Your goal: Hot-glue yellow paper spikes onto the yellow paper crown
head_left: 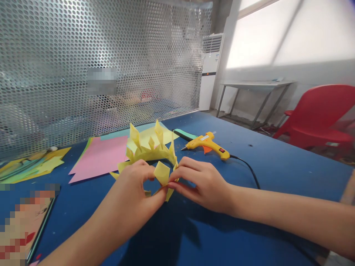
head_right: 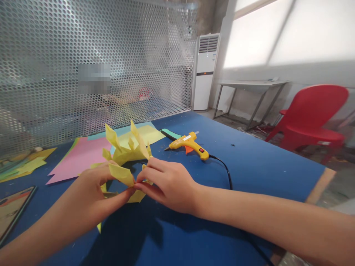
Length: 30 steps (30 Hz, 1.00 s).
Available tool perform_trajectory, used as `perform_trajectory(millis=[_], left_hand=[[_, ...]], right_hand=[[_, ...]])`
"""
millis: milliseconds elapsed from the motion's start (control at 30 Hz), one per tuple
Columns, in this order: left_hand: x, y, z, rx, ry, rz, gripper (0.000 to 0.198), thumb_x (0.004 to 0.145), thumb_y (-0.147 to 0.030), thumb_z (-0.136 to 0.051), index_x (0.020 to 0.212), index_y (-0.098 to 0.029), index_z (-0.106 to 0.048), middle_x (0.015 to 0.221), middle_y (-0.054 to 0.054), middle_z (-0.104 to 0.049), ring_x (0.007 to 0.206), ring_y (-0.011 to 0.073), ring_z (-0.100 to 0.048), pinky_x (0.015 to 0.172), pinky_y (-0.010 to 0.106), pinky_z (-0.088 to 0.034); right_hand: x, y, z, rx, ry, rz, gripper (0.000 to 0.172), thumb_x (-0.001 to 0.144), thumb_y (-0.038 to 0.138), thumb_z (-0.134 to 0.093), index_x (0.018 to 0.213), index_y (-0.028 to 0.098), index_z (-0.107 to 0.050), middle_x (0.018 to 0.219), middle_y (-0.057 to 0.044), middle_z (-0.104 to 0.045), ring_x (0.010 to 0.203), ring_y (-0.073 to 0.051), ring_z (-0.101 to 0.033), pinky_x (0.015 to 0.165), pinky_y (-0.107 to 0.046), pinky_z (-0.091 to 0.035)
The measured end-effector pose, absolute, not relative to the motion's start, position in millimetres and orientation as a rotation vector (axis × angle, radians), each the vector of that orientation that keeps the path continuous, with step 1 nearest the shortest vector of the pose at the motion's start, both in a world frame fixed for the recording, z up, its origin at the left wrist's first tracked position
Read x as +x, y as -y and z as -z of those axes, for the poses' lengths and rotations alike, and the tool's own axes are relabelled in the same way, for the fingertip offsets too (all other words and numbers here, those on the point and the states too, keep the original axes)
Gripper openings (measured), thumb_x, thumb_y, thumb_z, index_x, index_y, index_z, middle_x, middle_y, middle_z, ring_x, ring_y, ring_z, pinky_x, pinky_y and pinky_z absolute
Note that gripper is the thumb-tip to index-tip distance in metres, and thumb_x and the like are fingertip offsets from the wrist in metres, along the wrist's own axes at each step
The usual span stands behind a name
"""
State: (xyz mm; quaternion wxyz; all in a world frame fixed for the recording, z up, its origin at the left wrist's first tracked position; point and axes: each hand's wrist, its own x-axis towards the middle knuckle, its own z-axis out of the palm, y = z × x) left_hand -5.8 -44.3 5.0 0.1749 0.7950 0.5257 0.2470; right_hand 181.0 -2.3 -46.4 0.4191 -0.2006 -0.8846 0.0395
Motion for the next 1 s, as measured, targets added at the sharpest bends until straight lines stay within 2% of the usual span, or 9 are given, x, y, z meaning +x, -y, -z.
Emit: perform_trajectory(millis=[367,533,767,867,1000], left_hand=[[-6.2,44.4,-4.1,2.297,-1.482,-0.74,0.011,0.077,-0.023,-0.062,0.067,-0.025,-0.068,0.072,-0.003,-0.067,0.07,0.0147,-0.06,0.064,0.027,-0.044],[-7.8,44.7,-4.2,2.266,-1.493,-0.715,0.012,0.078,-0.027,-0.061,0.069,-0.025,-0.069,0.072,-0.002,-0.068,0.071,0.0159,-0.06,0.063,0.027,-0.044],[-14.3,38.0,-12.7,2.397,-1.39,-0.625,0.009,0.076,-0.023,-0.064,0.078,-0.028,-0.071,0.083,-0.005,-0.073,0.083,0.0176,-0.063,0.075,0.031,-0.045],[-21.4,39.8,-20.4,2.431,-1.425,-0.605,0.013,0.074,-0.031,-0.069,0.086,-0.031,-0.072,0.09,-0.006,-0.073,0.088,0.0183,-0.064,0.077,0.03,-0.046],[-30.7,44.0,-37.9,2.458,-1.664,-0.688,0.033,0.067,-0.052,-0.072,0.094,-0.032,-0.072,0.091,-0.005,-0.074,0.081,0.0207,-0.067,0.074,0.03,-0.049]], right_hand=[[180.9,2.8,46.9,-0.492,2.218,-0.111,0.014,0.092,0.025,-0.054,0.088,0.016,-0.064,0.079,-0.003,-0.061,0.069,-0.011,-0.056,0.063,-0.022,-0.047],[181.1,2.3,47.6,-0.507,2.22,-0.11,0.015,0.093,0.027,-0.053,0.089,0.017,-0.064,0.079,-0.003,-0.061,0.068,-0.011,-0.055,0.062,-0.021,-0.047],[184.0,-1.7,49.1,-0.485,2.259,-0.071,0.014,0.094,0.027,-0.051,0.097,0.018,-0.062,0.081,-0.002,-0.06,0.068,-0.009,-0.057,0.062,-0.019,-0.047],[186.5,-2.9,50.4,-0.519,2.277,-0.045,0.014,0.093,0.027,-0.053,0.101,0.019,-0.061,0.082,-0.001,-0.059,0.063,-0.009,-0.055,0.058,-0.02,-0.046],[189.2,-4.6,50.6,-0.538,2.305,-0.087,0.01,0.095,0.022,-0.049,0.095,0.02,-0.059,0.084,-0.001,-0.06,0.064,-0.009,-0.055,0.061,-0.02,-0.047]])
